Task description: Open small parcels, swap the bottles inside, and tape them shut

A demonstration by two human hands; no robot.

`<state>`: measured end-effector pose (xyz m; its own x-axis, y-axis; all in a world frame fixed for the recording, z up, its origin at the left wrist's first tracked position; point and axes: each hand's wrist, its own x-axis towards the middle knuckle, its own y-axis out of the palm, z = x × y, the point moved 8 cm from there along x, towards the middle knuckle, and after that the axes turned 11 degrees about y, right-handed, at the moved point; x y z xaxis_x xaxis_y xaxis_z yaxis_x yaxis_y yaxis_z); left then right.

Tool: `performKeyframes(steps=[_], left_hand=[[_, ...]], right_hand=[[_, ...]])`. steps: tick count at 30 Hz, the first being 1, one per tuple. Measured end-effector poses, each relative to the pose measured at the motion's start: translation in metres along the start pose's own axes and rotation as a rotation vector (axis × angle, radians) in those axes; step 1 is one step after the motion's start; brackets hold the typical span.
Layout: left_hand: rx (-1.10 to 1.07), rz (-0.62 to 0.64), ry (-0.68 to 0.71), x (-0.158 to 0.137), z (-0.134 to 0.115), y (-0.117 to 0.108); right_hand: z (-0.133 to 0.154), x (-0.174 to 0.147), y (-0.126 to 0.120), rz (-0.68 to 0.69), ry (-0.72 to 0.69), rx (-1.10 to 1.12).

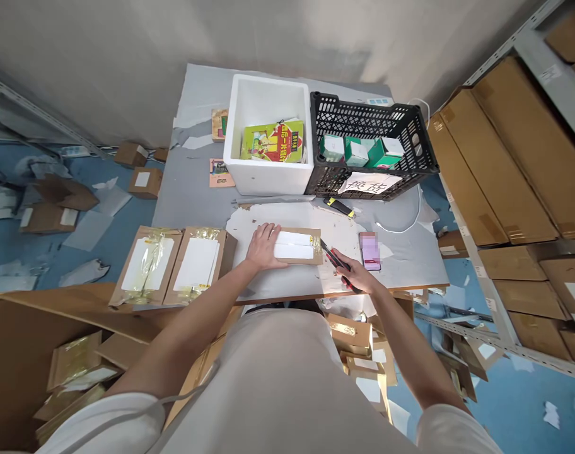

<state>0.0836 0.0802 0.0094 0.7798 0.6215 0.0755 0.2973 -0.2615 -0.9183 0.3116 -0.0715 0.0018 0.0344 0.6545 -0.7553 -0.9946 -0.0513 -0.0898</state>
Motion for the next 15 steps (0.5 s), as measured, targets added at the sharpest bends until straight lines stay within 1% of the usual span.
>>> performKeyframes(steps=[4,7,11,13,15], left_hand=[[-0.001,0.019,0.005,0.000,-0.002,0.000],[-0.011,0.006,0.007,0.000,-0.002,0.000],[-0.006,-0.020,-0.003,0.000,0.000,0.001],[0.005,-0.013,0.003,0.000,0.000,0.002],[0.017,0.006,0.004,0.000,0.000,0.004]], right_hand=[[-0.011,-0.006,0.000,0.040,0.046,-0.012],[-0.018,-0.011,0.001,0.027,0.022,0.023],[-0.022,-0.016,0.011,0.074,-0.005,-0.003],[-0.022,-0.017,0.014,0.062,0.000,-0.043],[-0.022,-0.019,0.013,0.016,0.003,-0.059]])
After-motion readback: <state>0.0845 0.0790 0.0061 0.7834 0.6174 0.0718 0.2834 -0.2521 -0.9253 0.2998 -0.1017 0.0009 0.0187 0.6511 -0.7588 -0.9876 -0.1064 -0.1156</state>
